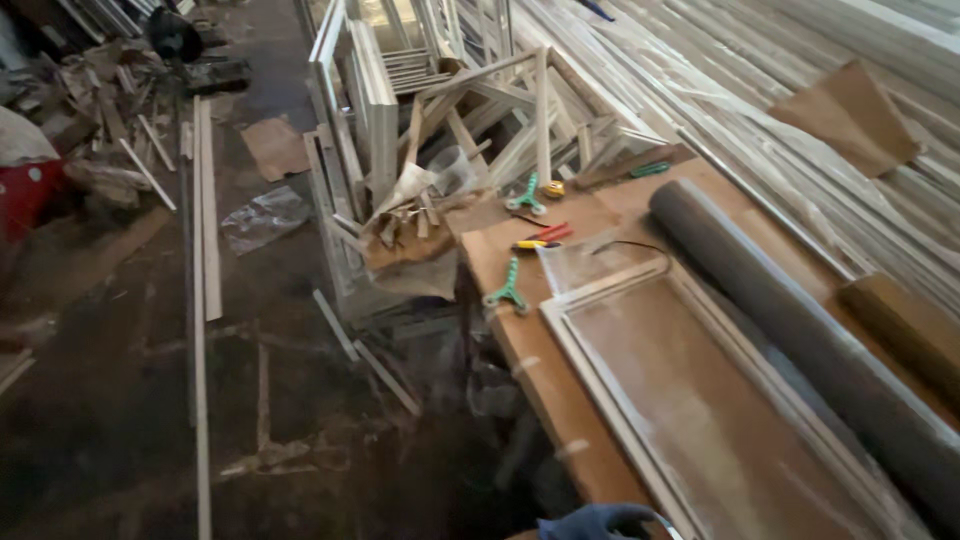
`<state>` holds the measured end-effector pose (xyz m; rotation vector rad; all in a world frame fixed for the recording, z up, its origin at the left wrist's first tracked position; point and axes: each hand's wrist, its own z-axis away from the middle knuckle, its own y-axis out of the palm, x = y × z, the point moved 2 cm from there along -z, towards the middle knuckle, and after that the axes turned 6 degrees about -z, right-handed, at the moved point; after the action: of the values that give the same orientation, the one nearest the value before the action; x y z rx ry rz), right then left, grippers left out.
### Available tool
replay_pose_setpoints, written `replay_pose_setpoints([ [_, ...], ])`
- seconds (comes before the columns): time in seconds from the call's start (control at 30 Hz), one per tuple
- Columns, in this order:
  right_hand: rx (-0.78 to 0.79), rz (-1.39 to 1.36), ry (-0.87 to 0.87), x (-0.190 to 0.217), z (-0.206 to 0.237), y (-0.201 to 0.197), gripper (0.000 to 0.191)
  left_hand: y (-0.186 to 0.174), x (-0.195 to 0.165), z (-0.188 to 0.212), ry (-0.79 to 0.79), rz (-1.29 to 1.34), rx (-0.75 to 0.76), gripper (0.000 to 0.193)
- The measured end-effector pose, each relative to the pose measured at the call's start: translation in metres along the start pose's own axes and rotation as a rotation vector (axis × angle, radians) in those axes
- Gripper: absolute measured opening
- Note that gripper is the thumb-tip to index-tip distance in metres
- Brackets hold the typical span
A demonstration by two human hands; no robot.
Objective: The person lays window screen mesh over an aluminum frame on a workbench, aligns it, and uses a green roller tool to press a black rubber spline cord into the frame groove, working along the frame edges to secure the mesh. They reposition the frame and continue pressing the spline around the perimeter.
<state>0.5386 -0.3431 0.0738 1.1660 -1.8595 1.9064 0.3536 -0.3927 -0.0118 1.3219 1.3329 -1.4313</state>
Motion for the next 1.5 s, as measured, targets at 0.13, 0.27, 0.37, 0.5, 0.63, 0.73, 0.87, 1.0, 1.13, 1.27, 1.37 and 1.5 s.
replay_pose_setpoints([
  [0.13,0.019,-0.015,-0.011,0.056,-0.016,0.055,0.026,-0.061,0.002,0.024,-0.095,0.186,-0.021,0.045],
  [0.27,0.021,-0.031,-0.04,0.109,-0.027,0.102,0.028,-0.13,0.012,0.057,-0.154,0.262,-0.068,0.039],
  [0.37,0.024,-0.029,-0.069,0.137,-0.032,0.124,0.028,-0.159,0.016,0.079,-0.218,0.267,-0.113,0.035],
  [0.5,0.043,-0.034,-0.115,0.17,-0.037,0.145,0.03,-0.19,0.019,0.107,-0.133,0.348,-0.192,0.03],
  [0.63,0.111,-0.108,-0.128,0.201,-0.047,0.146,0.029,-0.208,0.028,0.118,-0.192,0.522,-0.321,0.032],
  [0.73,0.31,0.114,-0.061,0.216,-0.066,0.148,0.04,-0.213,0.036,0.112,-0.272,0.519,-0.433,0.03],
  [0.87,0.344,0.168,0.04,0.2,-0.088,0.145,0.039,-0.214,0.045,0.088,-0.178,0.546,-0.345,0.032],
  [1.0,0.371,0.175,0.056,0.143,-0.114,0.148,0.031,-0.209,0.054,0.042,-0.232,0.233,-0.366,0.026],
  [1.13,0.299,0.105,0.007,0.088,-0.165,0.155,0.028,-0.191,0.058,-0.017,-0.2,0.118,-0.544,0.021],
  [1.27,0.215,-0.039,-0.029,0.048,-0.197,0.14,0.027,-0.173,0.059,-0.068,-0.33,0.243,-0.447,0.016],
  [1.37,0.125,-0.078,-0.083,0.021,-0.217,0.115,0.027,-0.176,0.056,-0.107,-0.25,0.157,-0.389,0.017],
  [1.5,-0.016,-0.261,-0.148,-0.005,-0.234,0.099,0.024,-0.194,0.046,-0.161,-0.094,-0.166,-0.358,0.018],
])
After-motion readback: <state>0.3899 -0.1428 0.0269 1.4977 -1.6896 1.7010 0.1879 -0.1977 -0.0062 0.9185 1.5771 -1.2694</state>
